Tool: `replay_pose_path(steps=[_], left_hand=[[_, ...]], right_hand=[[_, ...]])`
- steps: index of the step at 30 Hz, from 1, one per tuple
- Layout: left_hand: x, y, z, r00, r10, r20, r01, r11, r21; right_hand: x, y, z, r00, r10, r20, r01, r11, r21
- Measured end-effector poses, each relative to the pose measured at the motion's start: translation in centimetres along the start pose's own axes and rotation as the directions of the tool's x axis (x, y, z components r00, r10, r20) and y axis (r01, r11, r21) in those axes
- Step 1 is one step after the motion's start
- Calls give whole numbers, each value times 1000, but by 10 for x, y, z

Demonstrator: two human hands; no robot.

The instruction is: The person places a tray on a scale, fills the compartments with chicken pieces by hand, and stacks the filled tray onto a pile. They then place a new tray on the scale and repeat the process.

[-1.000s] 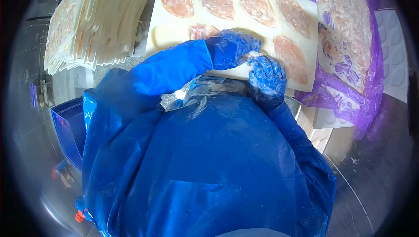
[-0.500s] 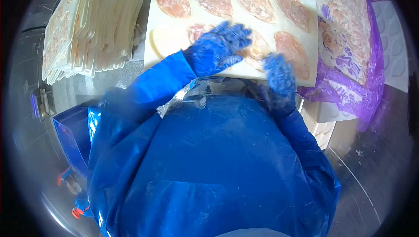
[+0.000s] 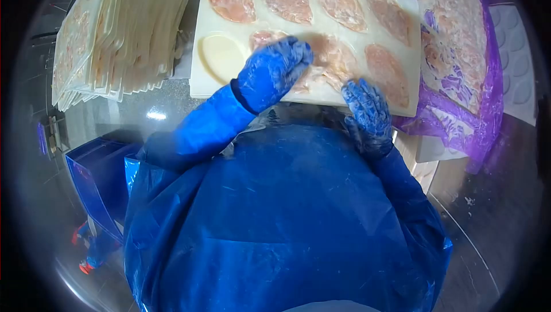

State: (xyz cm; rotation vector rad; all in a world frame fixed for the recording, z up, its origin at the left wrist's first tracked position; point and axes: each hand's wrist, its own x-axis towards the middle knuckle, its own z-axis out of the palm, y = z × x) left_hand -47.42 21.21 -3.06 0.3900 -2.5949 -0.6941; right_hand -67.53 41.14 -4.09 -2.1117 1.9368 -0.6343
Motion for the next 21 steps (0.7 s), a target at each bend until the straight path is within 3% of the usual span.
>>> replay_pose_path(steps=[1,3,4,5,7,8,9,10,11,13,15,19,21], left_hand=[[3,2,0,1000,-2,0,2,1000,-2],[9,7,3,988,-150,-47,135,962,-236],[6,10,7,979,-197,54,203,968,-146],[2,14,7,980,-194,52,200,970,-142],[-6,21,11,996,-93,-3,92,980,177],[-10,17,33,937,-330,118,343,799,-494],[-6,20,36,936,-329,126,346,795,-498],[-1,23,36,971,-207,116,227,955,-192],[3,24,37,986,-83,144,63,988,138],[20,12,47,987,-54,148,36,992,121],[34,4,59,994,-101,49,90,978,188],[37,9,59,994,-100,37,87,961,261],[39,25,58,994,-107,-3,105,972,210]], right_hand=[[2,-2,-1,999,-1,-32,0,999,-32],[0,2,9,1000,-8,24,9,999,-41],[1,5,13,997,-11,72,15,998,-53],[0,9,10,998,-13,67,17,998,-54],[-9,14,3,1000,-1,26,0,999,54],[-8,13,2,1000,10,26,-11,998,57],[0,7,-4,999,30,-21,-29,999,41],[4,4,-8,997,44,-64,-43,999,24],[1,6,-4,997,43,-60,-41,999,24],[-5,13,10,999,26,47,-24,998,-58],[-11,15,9,999,-9,47,11,999,-33],[-12,21,18,990,-139,7,138,986,91],[-1,24,13,991,-134,-6,134,982,133]])
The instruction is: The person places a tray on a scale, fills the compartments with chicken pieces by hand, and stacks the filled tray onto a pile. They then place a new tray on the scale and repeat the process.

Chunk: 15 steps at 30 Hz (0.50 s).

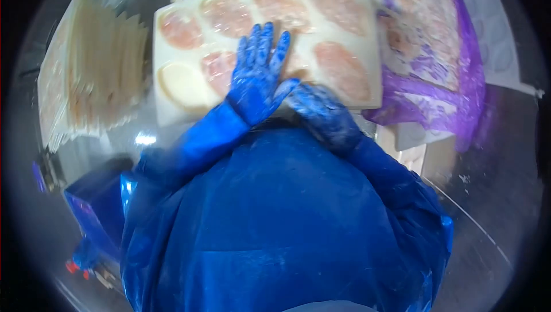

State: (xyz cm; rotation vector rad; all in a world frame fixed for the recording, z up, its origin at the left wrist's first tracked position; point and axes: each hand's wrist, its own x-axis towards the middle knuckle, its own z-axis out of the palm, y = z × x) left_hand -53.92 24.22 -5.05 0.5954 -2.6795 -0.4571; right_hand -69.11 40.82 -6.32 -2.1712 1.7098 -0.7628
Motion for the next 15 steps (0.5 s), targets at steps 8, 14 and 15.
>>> replay_pose_path(steps=[8,14,15], left_hand=[[-1,21,3,989,-74,126,76,997,-10],[1,39,0,937,-68,343,60,998,35],[2,39,-1,933,-71,353,65,998,27]], right_hand=[[-5,34,-28,983,-127,128,137,988,-67],[-27,81,-58,978,-93,-186,158,912,378],[-35,103,-69,984,36,-176,-24,997,69]])
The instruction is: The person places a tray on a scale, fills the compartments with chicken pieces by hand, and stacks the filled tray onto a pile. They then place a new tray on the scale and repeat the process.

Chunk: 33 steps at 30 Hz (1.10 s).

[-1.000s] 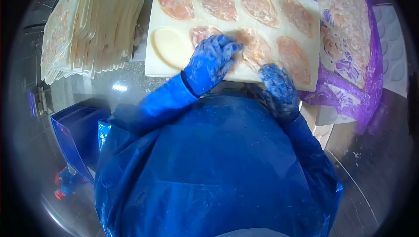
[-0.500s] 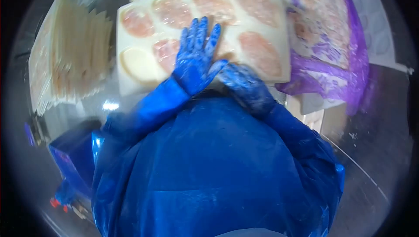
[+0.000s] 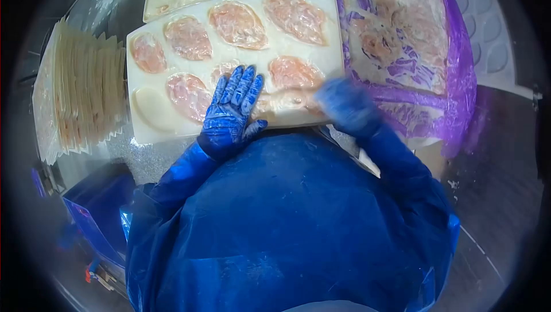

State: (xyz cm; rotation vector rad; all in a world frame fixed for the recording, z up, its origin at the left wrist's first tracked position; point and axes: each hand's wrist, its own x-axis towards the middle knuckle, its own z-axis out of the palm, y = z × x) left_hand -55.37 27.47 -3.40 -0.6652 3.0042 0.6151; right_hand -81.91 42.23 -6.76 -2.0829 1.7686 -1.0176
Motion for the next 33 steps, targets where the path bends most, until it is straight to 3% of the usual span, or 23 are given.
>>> replay_pose_path(steps=[1,2,3,5,6,8,9,11,13,15,16,17,18,19,20,22,24,25,27,28,29,32,33], left_hand=[[1,0,-1,1000,-3,10,3,1000,-11],[1,0,-1,1000,-15,2,15,1000,-12],[1,1,-2,1000,-14,2,14,1000,-12],[-1,2,-1,1000,-16,5,16,1000,-9],[-1,2,1,1000,-22,-8,22,1000,-23],[-2,4,3,999,-40,-16,39,999,-33],[-2,7,4,999,1,-36,-1,1000,1],[-10,13,11,998,59,-12,-58,995,79],[-28,-3,5,975,150,161,-145,989,-40],[-42,-10,-7,987,140,81,-141,990,10],[-48,-12,-10,987,159,0,-159,986,57],[-42,-10,-6,990,144,1,-144,988,57],[-27,-2,3,990,139,2,-139,986,-92],[-15,5,9,990,138,0,-134,962,-237],[-15,13,10,965,257,51,-240,944,-225],[-20,8,11,974,226,17,-221,964,-145],[-33,-5,8,969,219,-111,-220,975,0],[-42,-14,4,969,219,-115,-220,976,1],[-60,-31,-6,945,-26,-325,-102,923,-372],[-73,-33,-7,887,-191,-421,-80,834,-546],[-82,-39,-12,884,-195,-425,-75,839,-540],[-116,-63,-33,635,-426,-645,-8,831,-556],[-130,-73,-38,576,-444,-686,29,850,-525]], right_hand=[[-6,28,-18,992,119,-44,-127,932,-340],[-3,65,-43,996,40,-86,-80,833,-548],[5,91,-70,989,14,-147,-99,799,-593],[1,140,-93,994,64,-87,-108,636,-764],[9,153,-87,995,57,-85,-102,641,-761],[19,175,-69,937,218,-273,-323,836,-444],[16,193,-57,939,217,-267,-318,845,-431],[-4,232,-33,995,-96,2,70,713,-697],[-3,225,-44,977,-194,91,205,716,-667],[-8,222,-42,987,104,-120,-150,853,-499],[-4,210,-41,989,99,-110,-140,861,-489],[1,199,-43,930,317,-188,-359,894,-267],[5,189,-44,821,532,-209,-548,836,-25],[5,185,-45,825,528,-203,-542,840,-21],[6,184,-47,853,467,-232,-502,857,-117],[15,173,-53,886,389,-253,-443,871,-211],[19,150,-66,739,569,-360,-441,813,379],[26,131,-75,742,565,-361,-439,816,376],[53,77,-82,740,597,-312,-319,718,618],[69,47,-82,743,592,-312,-312,718,622],[86,17,-78,780,572,-253,-323,715,619],[133,-55,-25,903,405,-147,-247,767,593],[145,-69,5,883,468,41,-307,509,804]])
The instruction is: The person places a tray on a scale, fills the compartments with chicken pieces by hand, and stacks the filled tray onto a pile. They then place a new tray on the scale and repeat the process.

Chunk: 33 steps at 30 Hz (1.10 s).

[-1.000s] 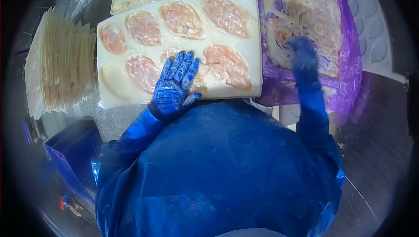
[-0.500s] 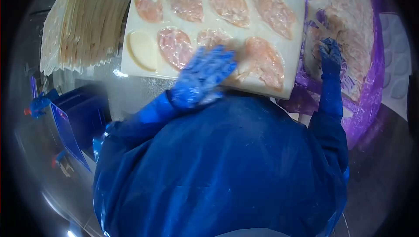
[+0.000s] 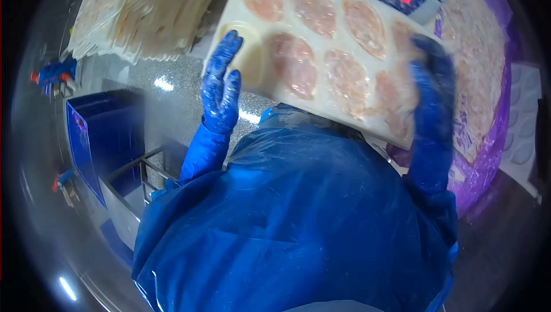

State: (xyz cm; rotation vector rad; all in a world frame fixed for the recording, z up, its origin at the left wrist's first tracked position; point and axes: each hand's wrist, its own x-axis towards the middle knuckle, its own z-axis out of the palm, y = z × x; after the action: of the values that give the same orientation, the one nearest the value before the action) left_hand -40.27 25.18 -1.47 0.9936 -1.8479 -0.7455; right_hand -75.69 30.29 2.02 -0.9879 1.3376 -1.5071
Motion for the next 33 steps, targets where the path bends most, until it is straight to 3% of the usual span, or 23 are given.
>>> replay_pose_path(steps=[1,3,5,6,7,8,9,10,12,13,15,16,17,18,19,20,22,24,27,28,31,32,33], left_hand=[[-2,-6,-13,996,-26,-80,24,999,-27],[-7,-18,-39,988,-38,-151,40,999,7],[-15,-28,-58,978,-83,-193,87,996,11],[-17,-31,-66,977,-84,-195,92,995,34],[-21,-39,-69,976,-74,-203,76,997,-2],[-26,-47,-75,977,-116,-179,113,993,-27],[-22,-51,-79,987,-102,-122,110,992,55],[-17,-53,-81,993,-103,-60,110,985,132],[8,-59,-67,1000,-28,7,28,999,-28],[17,-71,-59,999,-32,0,32,999,-31],[30,-92,-48,917,118,380,-294,845,447],[32,-96,-54,919,123,375,-296,844,448],[36,-101,-61,901,128,414,-350,778,522],[38,-102,-66,880,124,458,-403,706,583],[36,-101,-68,885,116,451,-387,722,574],[34,-98,-65,880,119,460,-394,723,568],[35,-93,-54,889,190,417,-390,791,471],[30,-101,-54,868,181,463,-383,837,390],[30,-107,-61,835,130,534,-409,796,446],[28,-106,-63,837,125,533,-406,795,450],[28,-107,-65,827,147,542,-434,780,451],[30,-108,-68,812,135,568,-444,776,449],[33,-107,-69,799,125,589,-452,770,451]], right_hand=[[0,-9,45,963,-168,210,217,947,-239],[4,-9,126,939,-11,344,-25,995,101],[33,30,179,815,-27,579,2,999,43],[45,53,193,803,-29,595,2,999,46],[56,75,198,846,-129,518,255,950,-180],[64,91,201,849,-256,462,460,787,-410],[67,98,202,832,-338,439,536,692,-483],[65,98,205,826,-331,457,542,689,-481],[49,97,209,773,-400,493,629,588,-509],[40,102,211,531,-574,624,830,203,-520],[17,112,205,488,-498,717,859,128,-495],[10,110,202,443,-416,794,884,57,-463],[7,106,198,440,-421,793,884,50,-465],[2,100,194,536,-331,777,842,144,-520],[-2,97,191,620,-226,752,784,235,-575],[-1,95,194,628,-226,745,777,238,-583],[9,92,204,536,-410,738,829,89,-552],[23,101,205,527,-381,760,839,92,-536],[44,108,197,637,-189,747,678,-322,-660],[39,112,197,634,-189,750,682,-319,-658],[5,115,197,581,-88,809,800,-119,-588],[-8,98,192,572,-220,790,818,79,-570],[-19,88,189,591,-198,782,806,131,-577]])
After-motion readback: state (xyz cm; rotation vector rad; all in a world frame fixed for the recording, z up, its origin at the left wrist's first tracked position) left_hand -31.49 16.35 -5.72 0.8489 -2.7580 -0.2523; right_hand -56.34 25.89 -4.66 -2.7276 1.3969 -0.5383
